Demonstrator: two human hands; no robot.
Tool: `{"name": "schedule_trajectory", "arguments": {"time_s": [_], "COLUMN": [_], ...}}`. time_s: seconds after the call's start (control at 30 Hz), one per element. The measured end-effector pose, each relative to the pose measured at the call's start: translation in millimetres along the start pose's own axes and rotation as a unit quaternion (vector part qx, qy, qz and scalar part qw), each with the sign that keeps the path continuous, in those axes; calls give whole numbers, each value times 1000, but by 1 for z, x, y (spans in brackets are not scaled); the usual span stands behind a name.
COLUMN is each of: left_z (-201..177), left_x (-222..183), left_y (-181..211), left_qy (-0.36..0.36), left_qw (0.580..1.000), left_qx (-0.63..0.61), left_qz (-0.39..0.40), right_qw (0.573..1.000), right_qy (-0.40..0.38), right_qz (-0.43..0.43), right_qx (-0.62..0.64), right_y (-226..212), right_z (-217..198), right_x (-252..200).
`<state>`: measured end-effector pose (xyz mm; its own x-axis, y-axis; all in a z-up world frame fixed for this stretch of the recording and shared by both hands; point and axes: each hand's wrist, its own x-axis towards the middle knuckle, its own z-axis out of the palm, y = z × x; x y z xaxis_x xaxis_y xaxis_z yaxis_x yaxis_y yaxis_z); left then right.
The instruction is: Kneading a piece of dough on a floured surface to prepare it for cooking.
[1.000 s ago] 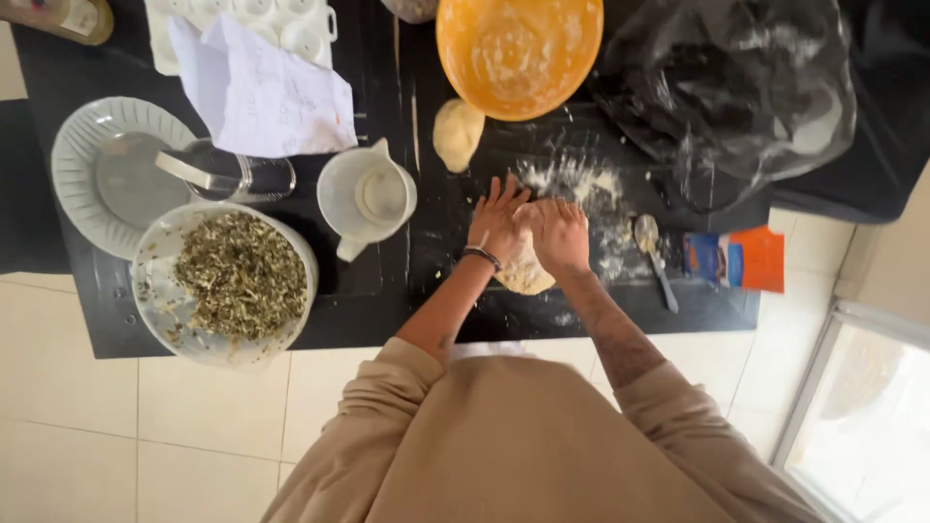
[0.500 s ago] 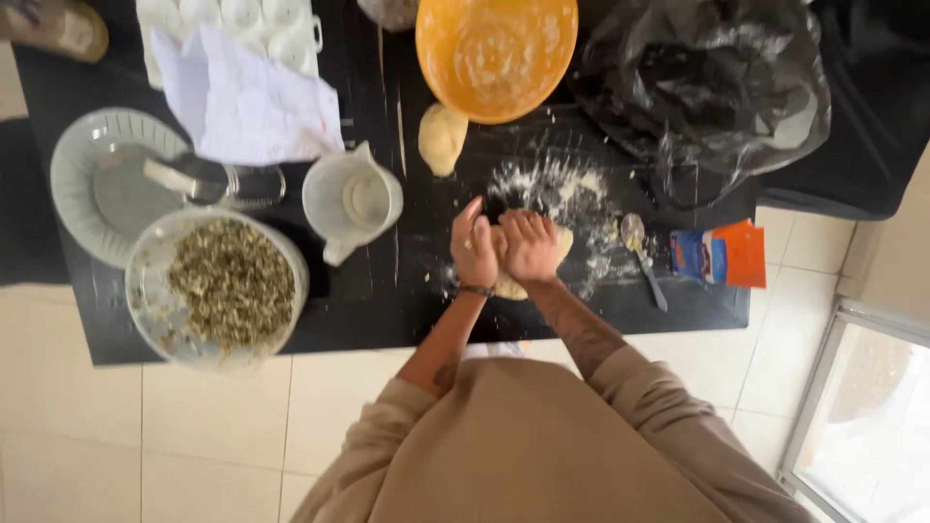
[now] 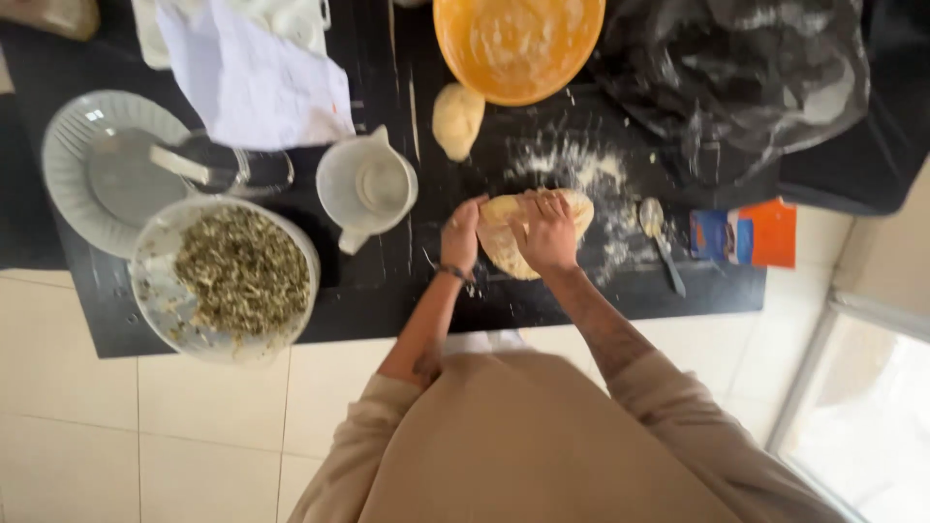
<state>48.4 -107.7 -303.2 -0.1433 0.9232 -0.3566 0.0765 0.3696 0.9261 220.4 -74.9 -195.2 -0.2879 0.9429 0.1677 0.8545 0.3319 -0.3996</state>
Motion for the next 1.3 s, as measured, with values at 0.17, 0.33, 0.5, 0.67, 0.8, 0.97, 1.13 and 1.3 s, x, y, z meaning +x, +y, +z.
{"name": "schedule_trajectory", "arguments": {"time_s": [0.17,0.33,0.5,0.67,0.8,0.97,1.13,1.3], "left_z": [2,-15,-37,-48,-40,-13,-10,-34], "left_x": [2,-16,-32,-9,2,-6,-14,-18], "left_y": [3,0,8,23,-4,-3,23,60], "left_qy": [-28,28,160,89,52,-25,12,101], "left_qw": [983,969,984,996,998,984,995,993], "left_qx": [-178,-246,-76,-15,30,-151,-88,40], "left_qz": [21,-18,-6,-6,-3,-90,-40,39], "right_qw": [957,994,991,992,997,995,962,982], "right_qy": [-245,-100,-77,-113,-53,-88,-257,-160], "right_qz": [140,-21,-83,25,12,-46,36,-83], "right_qx": [-70,-24,-75,-59,-51,2,-84,-52], "right_y": [-35,-23,-20,-31,-28,-23,-36,-42], "right_z": [-48,43,66,63,51,-7,-2,51], "right_x": [-4,34,63,103,86,-36,-7,39]}}
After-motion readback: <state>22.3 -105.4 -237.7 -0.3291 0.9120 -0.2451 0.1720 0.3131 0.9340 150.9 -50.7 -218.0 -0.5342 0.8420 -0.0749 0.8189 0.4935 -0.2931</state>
